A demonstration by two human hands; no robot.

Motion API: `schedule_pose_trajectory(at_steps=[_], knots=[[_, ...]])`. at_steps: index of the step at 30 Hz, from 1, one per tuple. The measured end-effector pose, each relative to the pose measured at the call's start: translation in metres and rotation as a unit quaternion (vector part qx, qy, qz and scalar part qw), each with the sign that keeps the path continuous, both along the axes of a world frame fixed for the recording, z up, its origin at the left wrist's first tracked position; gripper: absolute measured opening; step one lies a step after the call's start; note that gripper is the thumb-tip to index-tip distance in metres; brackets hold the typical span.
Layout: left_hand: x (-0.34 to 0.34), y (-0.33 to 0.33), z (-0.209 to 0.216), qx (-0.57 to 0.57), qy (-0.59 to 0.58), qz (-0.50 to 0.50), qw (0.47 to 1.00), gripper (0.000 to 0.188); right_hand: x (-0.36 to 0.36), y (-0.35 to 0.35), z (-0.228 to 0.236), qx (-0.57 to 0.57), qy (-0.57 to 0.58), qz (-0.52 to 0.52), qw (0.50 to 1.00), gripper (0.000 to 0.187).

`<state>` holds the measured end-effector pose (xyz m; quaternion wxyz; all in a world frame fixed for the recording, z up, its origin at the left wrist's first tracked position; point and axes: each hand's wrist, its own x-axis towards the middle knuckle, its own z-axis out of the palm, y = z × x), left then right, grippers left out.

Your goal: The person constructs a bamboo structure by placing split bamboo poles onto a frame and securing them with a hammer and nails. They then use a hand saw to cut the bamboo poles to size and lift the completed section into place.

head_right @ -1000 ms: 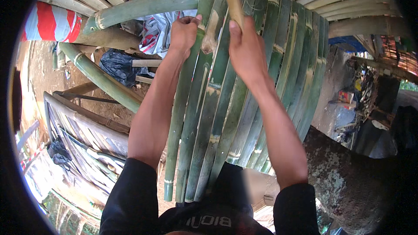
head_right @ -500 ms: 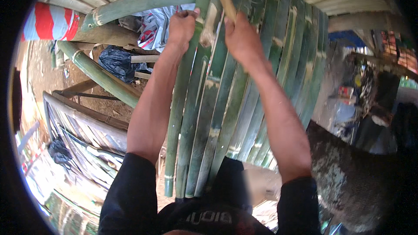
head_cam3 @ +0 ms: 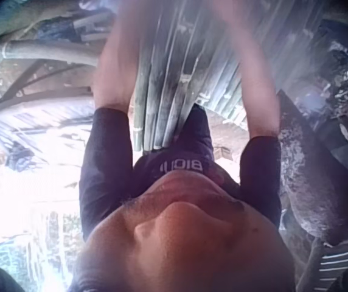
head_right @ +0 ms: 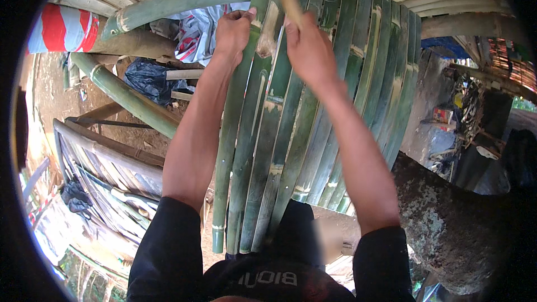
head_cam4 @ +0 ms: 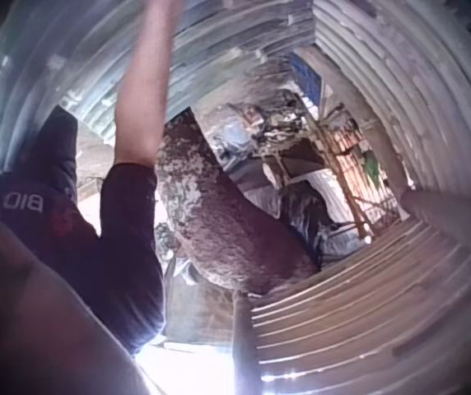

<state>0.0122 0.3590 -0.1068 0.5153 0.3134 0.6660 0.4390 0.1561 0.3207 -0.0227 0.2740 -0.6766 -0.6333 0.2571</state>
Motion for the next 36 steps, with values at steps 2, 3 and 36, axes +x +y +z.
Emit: schedule_pose_trajectory(at_steps=[2,3,36], knots=[[-0.002,0.004,-0.012,0.011,-0.03,0.006,0.999,0.027,0.013,0.024,0.008,-0.153,-0.069,0.064,0.984,0.032],[-0.006,0.009,-0.012,0.014,-0.014,0.01,1.0,0.027,0.008,0.019,0.016,-0.138,-0.039,0.052,0.988,0.033],[-0.016,-0.023,-0.016,0.096,0.037,0.013,0.995,0.026,0.109,-0.115,0.006,0.013,-0.184,-0.053,0.982,0.049]])
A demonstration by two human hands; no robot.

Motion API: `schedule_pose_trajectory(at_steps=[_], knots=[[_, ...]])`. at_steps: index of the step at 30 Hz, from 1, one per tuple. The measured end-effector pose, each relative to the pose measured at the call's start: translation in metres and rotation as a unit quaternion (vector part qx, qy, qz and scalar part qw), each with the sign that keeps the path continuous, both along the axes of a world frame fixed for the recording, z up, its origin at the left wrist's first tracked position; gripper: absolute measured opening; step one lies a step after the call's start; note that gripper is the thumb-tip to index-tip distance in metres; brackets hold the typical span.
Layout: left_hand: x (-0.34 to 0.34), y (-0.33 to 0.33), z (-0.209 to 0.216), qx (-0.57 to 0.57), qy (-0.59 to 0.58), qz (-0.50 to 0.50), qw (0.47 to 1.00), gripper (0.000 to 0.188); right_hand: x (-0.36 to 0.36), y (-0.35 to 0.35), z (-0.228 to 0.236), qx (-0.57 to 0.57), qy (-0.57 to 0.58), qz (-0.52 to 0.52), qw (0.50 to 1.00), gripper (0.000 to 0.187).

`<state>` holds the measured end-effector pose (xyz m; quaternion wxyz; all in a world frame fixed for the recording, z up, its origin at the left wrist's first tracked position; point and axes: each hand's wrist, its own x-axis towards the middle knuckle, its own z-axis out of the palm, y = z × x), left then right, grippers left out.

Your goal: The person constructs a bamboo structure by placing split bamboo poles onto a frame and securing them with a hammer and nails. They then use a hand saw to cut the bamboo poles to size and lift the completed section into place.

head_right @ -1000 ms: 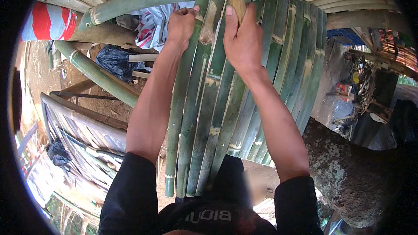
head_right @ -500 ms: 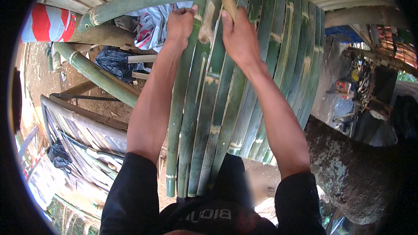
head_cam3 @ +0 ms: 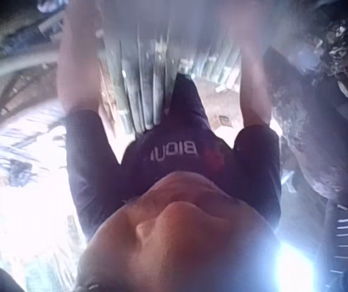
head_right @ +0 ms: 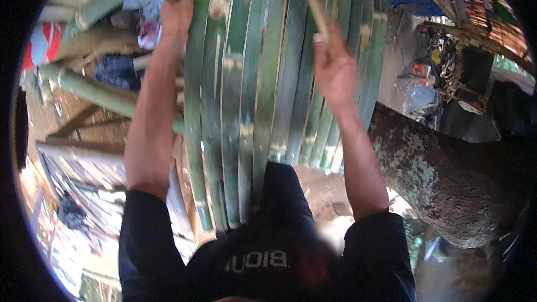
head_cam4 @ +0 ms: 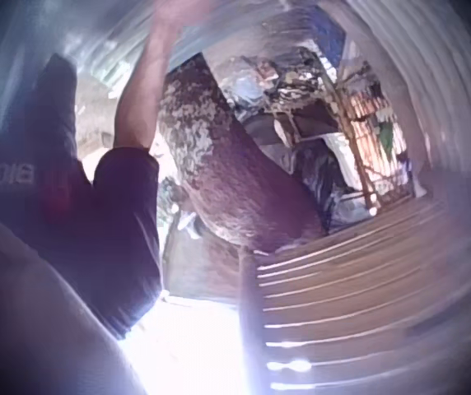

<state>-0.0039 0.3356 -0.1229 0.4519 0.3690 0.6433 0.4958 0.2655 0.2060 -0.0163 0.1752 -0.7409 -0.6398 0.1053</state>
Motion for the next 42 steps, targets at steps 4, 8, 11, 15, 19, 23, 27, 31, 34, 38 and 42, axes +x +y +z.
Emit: schedule_pose_trajectory(at_steps=[4,8,11,15,19,23,27,31,34,38,42], knots=[[-0.019,-0.084,0.032,0.114,0.248,-0.006,0.962,0.022,0.057,-0.044,-0.023,0.023,-0.094,0.038,0.995,0.046],[-0.05,-0.199,0.084,0.109,0.363,-0.072,0.923,0.025,0.062,-0.07,-0.028,0.0,-0.081,0.045,0.996,0.049],[-0.061,-0.286,0.107,0.005,0.153,0.017,0.988,0.017,0.046,-0.081,-0.017,0.038,-0.087,0.091,0.991,0.047],[-0.068,-0.385,0.142,-0.185,0.337,0.021,0.923,0.027,0.01,-0.124,0.012,0.037,0.013,0.121,0.992,0.041],[-0.058,-0.464,0.159,-0.137,0.356,0.059,0.923,0.022,-0.01,-0.175,0.037,-0.034,0.073,0.21,0.974,0.031],[-0.063,-0.552,0.153,-0.118,0.272,0.134,0.946,0.034,-0.026,-0.232,0.047,-0.065,0.101,0.263,0.957,0.019],[-0.069,-0.626,0.153,-0.164,0.178,0.186,0.952,0.029,-0.021,-0.274,0.052,-0.115,0.123,0.207,0.964,0.02],[-0.097,-0.72,0.144,-0.296,0.115,0.099,0.943,0.024,0.009,-0.312,0.031,-0.128,0.097,0.19,0.969,0.023],[-0.13,-0.79,0.146,-0.295,0.134,0.089,0.942,0.027,0.07,-0.374,-0.04,-0.17,0.072,0.148,0.972,0.022],[-0.172,-0.884,0.138,-0.305,0.129,0.148,0.932,0.027,0.136,-0.525,-0.118,-0.382,0.132,0.099,0.909,0.025],[-0.191,-0.971,0.122,-0.329,0.126,0.176,0.919,0.029,0.101,-0.627,-0.084,-0.447,0.286,-0.133,0.837,0.044]])
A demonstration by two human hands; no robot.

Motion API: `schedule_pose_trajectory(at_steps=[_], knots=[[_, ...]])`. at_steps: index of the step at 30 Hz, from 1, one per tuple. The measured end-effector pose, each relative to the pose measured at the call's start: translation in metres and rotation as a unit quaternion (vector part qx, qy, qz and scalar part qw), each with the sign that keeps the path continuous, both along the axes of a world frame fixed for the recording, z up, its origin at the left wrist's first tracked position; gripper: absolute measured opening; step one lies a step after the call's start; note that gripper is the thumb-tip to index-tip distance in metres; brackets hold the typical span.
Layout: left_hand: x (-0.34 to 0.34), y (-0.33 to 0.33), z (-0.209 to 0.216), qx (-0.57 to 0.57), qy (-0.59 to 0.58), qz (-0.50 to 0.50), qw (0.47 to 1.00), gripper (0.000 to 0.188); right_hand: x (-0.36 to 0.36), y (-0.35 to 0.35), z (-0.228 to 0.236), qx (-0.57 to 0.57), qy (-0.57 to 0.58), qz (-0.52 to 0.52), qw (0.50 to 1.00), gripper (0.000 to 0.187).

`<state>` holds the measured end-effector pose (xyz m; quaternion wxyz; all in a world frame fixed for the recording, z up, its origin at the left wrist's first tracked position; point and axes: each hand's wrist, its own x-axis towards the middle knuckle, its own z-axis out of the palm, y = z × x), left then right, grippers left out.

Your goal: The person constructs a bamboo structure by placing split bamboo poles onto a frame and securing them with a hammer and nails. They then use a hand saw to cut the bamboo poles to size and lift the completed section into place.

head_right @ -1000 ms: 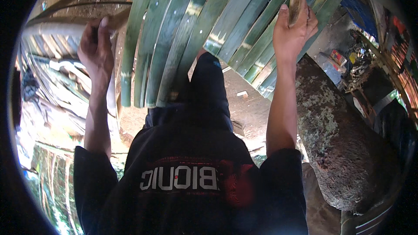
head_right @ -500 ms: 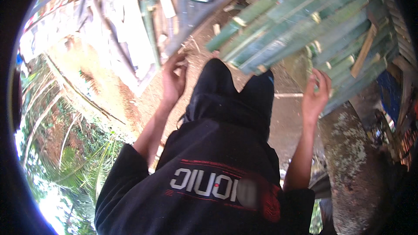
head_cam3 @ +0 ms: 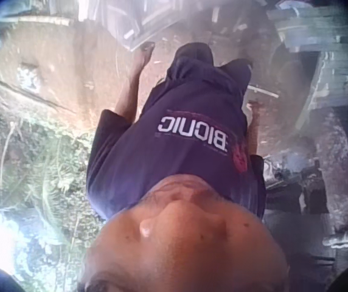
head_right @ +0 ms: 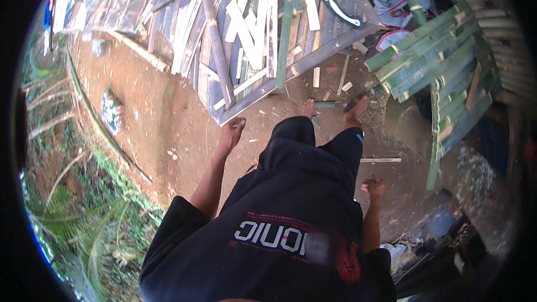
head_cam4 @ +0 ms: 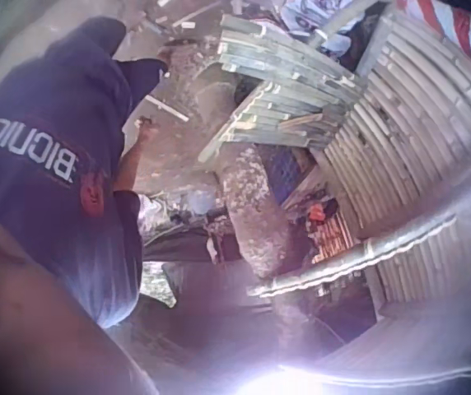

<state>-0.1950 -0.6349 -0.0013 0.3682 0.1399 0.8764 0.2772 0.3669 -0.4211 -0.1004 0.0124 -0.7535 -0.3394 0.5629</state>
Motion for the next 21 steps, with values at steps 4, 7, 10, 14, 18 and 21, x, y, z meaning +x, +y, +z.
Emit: schedule_pose_trajectory(at_steps=[4,7,10,14,18,21], knots=[[-0.019,-0.048,-0.035,0.04,-0.054,0.006,0.998,0.031,-0.019,-0.044,0.039,0.019,0.066,-0.075,0.995,0.057],[-0.021,-0.067,-0.061,0.078,-0.205,0.066,0.973,0.031,-0.032,-0.037,0.062,0.095,0.055,-0.047,0.993,0.042],[-0.017,-0.055,-0.057,0.085,-0.273,0.045,0.957,0.021,-0.036,-0.049,0.084,0.157,0.063,-0.099,0.981,0.037],[-0.037,-0.042,-0.084,0.06,-0.386,0.019,0.92,0.011,-0.011,-0.103,0.083,0.19,0.083,-0.194,0.959,0.033],[-0.045,-0.029,-0.106,0.021,-0.385,-0.065,0.92,0.011,0.026,-0.208,0.058,0.167,0.066,-0.275,0.945,0.031],[-0.063,-0.01,-0.126,0.044,-0.699,-0.04,0.712,0.022,0.045,-0.285,0.065,0.112,0.029,-0.371,0.921,0.029]])
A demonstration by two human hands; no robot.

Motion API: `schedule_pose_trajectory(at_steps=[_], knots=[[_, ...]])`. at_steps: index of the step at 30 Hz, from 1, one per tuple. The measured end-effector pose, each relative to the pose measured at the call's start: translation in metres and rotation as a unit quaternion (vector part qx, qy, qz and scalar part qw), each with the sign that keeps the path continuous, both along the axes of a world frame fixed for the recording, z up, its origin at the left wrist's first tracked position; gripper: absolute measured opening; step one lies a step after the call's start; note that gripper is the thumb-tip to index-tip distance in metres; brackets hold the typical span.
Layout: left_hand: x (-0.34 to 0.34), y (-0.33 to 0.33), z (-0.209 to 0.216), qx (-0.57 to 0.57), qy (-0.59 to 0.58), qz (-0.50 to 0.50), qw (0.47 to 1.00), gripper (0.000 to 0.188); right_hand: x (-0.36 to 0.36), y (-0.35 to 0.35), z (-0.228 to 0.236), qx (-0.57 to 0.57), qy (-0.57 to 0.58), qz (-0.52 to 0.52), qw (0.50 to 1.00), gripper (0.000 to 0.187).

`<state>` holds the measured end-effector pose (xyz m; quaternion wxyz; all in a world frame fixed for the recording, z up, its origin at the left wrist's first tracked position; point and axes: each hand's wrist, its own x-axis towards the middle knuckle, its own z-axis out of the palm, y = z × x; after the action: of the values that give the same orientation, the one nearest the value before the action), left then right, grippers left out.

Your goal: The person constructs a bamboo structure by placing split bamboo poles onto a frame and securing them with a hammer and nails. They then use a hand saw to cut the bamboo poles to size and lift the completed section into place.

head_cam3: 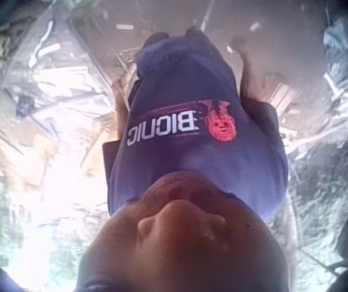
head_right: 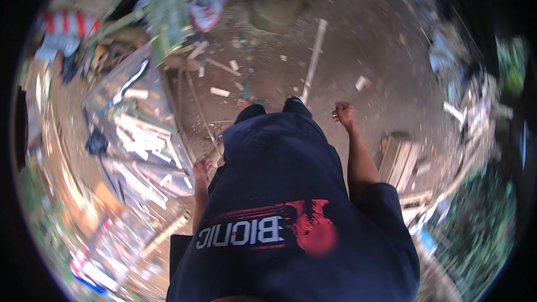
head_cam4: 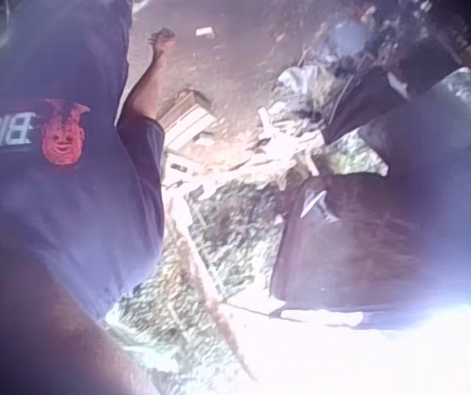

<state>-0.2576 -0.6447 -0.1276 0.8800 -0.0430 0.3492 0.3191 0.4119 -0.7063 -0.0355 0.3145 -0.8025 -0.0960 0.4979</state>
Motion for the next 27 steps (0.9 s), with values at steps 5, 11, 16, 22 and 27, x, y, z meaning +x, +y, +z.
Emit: schedule_pose_trajectory(at_steps=[5,11,16,22,27], knots=[[0.118,0.022,0.092,0.052,0.521,-0.157,0.837,0.032,0.025,-0.162,-0.041,-0.133,0.026,-0.142,0.981,0.027],[0.171,-0.013,0.122,0.02,0.486,-0.154,0.86,0.025,0.015,-0.204,-0.036,-0.144,0.084,-0.175,0.97,0.026],[0.175,-0.068,0.126,-0.004,0.512,-0.197,0.836,0.029,0.029,-0.147,-0.039,-0.055,0.049,-0.069,0.995,0.03],[0.122,-0.126,0.111,0.11,0.406,-0.232,0.877,0.021,0.043,-0.127,-0.184,0.089,0.016,0.065,0.994,0.025],[0.179,-0.099,0.07,-0.013,0.546,-0.511,0.664,0.067,0.03,-0.074,-0.397,-0.053,0.134,-0.075,0.987,0.019]])
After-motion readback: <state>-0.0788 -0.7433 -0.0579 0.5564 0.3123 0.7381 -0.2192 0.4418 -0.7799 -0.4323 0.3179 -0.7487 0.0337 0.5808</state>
